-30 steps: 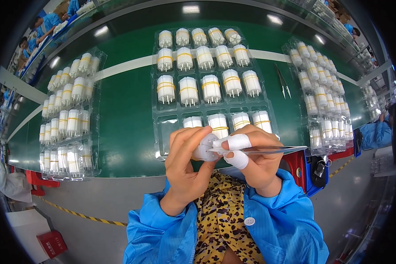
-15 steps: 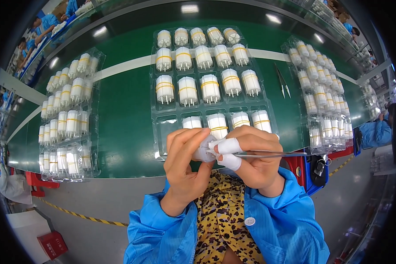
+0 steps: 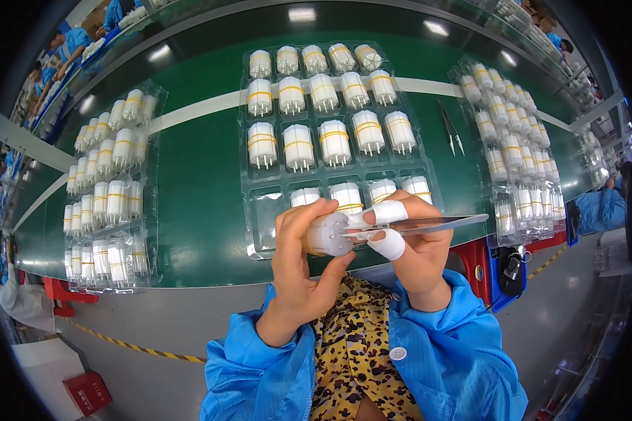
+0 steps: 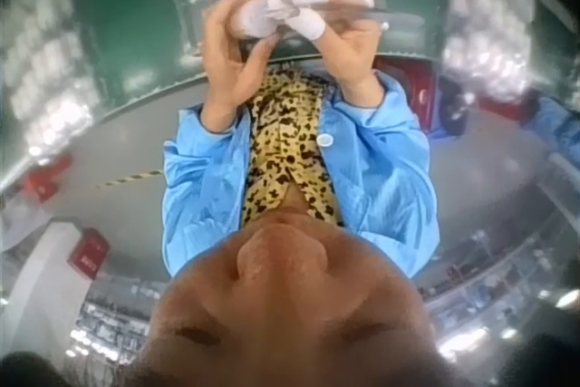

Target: Assembling small plastic components using tweezers on a production line.

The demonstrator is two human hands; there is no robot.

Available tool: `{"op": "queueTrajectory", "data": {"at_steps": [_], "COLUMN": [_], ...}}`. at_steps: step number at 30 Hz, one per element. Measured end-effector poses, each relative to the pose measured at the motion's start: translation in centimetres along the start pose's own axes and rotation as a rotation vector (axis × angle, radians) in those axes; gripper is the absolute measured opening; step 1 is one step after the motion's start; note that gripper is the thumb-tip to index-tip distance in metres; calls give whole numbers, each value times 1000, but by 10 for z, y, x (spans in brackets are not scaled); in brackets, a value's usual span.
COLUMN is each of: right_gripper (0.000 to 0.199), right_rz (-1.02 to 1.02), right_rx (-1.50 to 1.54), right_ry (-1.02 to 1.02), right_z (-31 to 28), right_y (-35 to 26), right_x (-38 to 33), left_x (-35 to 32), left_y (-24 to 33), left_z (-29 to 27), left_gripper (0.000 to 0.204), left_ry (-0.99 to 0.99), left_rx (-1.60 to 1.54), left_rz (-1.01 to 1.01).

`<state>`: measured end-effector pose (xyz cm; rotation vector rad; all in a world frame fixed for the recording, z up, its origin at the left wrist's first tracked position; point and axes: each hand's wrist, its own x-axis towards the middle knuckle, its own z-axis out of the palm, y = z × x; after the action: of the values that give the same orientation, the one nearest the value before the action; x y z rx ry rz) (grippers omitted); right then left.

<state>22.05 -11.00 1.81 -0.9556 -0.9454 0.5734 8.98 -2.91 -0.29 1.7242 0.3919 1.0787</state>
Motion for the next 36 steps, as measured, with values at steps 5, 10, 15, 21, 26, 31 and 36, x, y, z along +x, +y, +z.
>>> {"op": "queueTrajectory", "data": {"at_steps": [5,10,15,21,26,31,36], "right_gripper": [20,20,18,19,19,17,16], "right_rz": [8,1,-32,-54,-59,-65,-172], "right_rx": [21,-12,-86,-62,-117,-149,-331], "right_ry": [-28,-32,-61,-83,-99,-97,-174], "right_z": [0,1,-2,-3,-4,-2,0], "right_y": [-2,-2,-3,-1,-4,-6,-12], "right_x": [-2,0,1,4,6,8,14], "left_x": [2,3,4,5,9,8,10], "left_y": [-2,-3,-3,-1,0,-1,0], "left_z": [-1,0,-3,-6,-8,-7,-7], "left_gripper": [57,55,54,55,53,52,56], "left_ry": [9,40,32,-11,-34,-21,-23], "left_rx": [191,262,257,263,338,340,420], "left_rz": [163,216,237,189,250,258,304]}}
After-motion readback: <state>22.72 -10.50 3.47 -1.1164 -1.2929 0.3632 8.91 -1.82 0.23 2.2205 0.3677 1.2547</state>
